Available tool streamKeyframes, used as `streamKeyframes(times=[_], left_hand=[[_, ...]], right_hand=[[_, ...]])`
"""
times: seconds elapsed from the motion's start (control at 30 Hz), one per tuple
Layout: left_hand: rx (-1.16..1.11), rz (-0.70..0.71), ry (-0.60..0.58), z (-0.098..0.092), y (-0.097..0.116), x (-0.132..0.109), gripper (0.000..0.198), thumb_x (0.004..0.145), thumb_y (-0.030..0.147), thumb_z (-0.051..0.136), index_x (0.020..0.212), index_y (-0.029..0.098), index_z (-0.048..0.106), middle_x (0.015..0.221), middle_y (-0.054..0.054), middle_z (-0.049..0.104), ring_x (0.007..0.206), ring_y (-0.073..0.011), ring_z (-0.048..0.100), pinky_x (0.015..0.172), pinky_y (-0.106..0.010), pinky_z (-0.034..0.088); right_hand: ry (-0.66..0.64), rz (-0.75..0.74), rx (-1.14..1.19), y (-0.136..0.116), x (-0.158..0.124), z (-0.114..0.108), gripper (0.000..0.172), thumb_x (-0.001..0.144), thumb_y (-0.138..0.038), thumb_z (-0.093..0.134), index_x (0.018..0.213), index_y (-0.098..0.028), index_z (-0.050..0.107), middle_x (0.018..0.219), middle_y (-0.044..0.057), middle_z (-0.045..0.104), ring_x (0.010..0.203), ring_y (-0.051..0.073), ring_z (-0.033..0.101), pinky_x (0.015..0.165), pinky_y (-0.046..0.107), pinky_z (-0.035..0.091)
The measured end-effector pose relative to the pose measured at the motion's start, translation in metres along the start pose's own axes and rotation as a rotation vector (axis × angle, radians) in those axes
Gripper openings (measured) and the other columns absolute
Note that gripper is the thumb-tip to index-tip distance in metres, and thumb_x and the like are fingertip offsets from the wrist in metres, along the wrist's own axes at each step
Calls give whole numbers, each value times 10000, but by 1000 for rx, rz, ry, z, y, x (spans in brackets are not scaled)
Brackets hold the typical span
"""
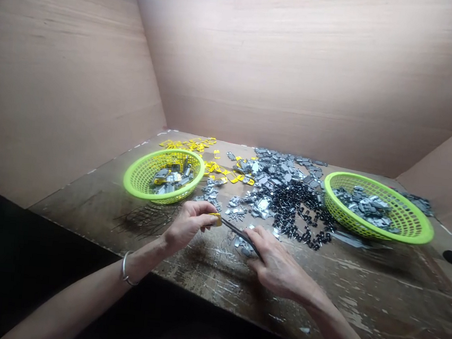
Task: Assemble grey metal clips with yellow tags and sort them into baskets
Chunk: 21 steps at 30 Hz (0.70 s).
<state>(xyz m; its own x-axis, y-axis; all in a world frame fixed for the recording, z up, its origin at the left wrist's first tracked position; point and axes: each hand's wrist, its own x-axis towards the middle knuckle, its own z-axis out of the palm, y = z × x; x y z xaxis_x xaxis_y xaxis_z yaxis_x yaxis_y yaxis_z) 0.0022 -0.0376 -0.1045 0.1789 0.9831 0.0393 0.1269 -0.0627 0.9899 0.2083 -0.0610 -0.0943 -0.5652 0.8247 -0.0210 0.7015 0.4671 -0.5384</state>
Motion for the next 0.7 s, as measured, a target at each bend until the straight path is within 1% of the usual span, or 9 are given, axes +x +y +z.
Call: streamKeyframes(times=[0.13, 0.23, 0.33, 0.4, 0.47, 0.57, 0.7], left_hand=[[81, 35, -42, 0, 1, 0, 149, 636, 245, 507, 669, 125, 588, 599, -4, 533, 528, -68, 422, 500, -194, 330], [68, 40, -56, 1, 0, 0, 153, 618, 228, 527, 713, 128, 595, 655, -12, 555, 591, -86, 461, 553, -203, 352], [56, 26, -25, 3, -4, 1, 233, 567, 258, 583, 761, 130, 597, 682, -14, 564, 625, -104, 479, 581, -216, 363], [90, 8, 3, 4, -7, 0, 248, 552, 300, 596, 727, 125, 605, 638, -9, 556, 599, -105, 473, 569, -219, 360], [129, 7, 26, 6, -11, -1, 231, 554, 327, 591, 660, 122, 604, 606, -8, 545, 582, -104, 466, 559, -218, 354], [175, 29, 47, 7, -16, -4, 206, 566, 327, 579, 632, 132, 592, 595, -2, 534, 580, -102, 463, 556, -212, 347], [241, 73, 87, 8, -18, -7, 185, 582, 327, 564, 603, 144, 577, 568, 9, 516, 569, -98, 450, 550, -211, 332]], right_hand=[[8, 27, -91, 2, 1, -2, 355, 698, -240, 465, 1053, -246, 464, 930, 38, 531, 812, 170, 485, 696, 291, 387], [7, 43, -138, 1, 1, -2, 327, 710, -220, 435, 1031, -251, 488, 816, 19, 574, 711, 157, 504, 615, 267, 380], [24, 27, -172, -1, 3, -2, 269, 707, -187, 420, 945, -234, 535, 769, 8, 588, 686, 148, 513, 597, 248, 362], [32, 12, -195, -3, 5, -1, 242, 703, -185, 421, 901, -229, 553, 747, 3, 595, 674, 145, 519, 592, 242, 355], [22, 0, -200, -4, 5, 0, 227, 699, -190, 424, 870, -234, 566, 691, -7, 596, 619, 135, 518, 555, 232, 347], [19, -28, -145, -3, 6, 2, 219, 685, -180, 427, 829, -235, 583, 630, -19, 592, 545, 116, 503, 511, 216, 338], [26, -73, -65, 1, 6, 4, 210, 681, -183, 428, 803, -233, 591, 623, -22, 596, 539, 106, 505, 515, 205, 352]])
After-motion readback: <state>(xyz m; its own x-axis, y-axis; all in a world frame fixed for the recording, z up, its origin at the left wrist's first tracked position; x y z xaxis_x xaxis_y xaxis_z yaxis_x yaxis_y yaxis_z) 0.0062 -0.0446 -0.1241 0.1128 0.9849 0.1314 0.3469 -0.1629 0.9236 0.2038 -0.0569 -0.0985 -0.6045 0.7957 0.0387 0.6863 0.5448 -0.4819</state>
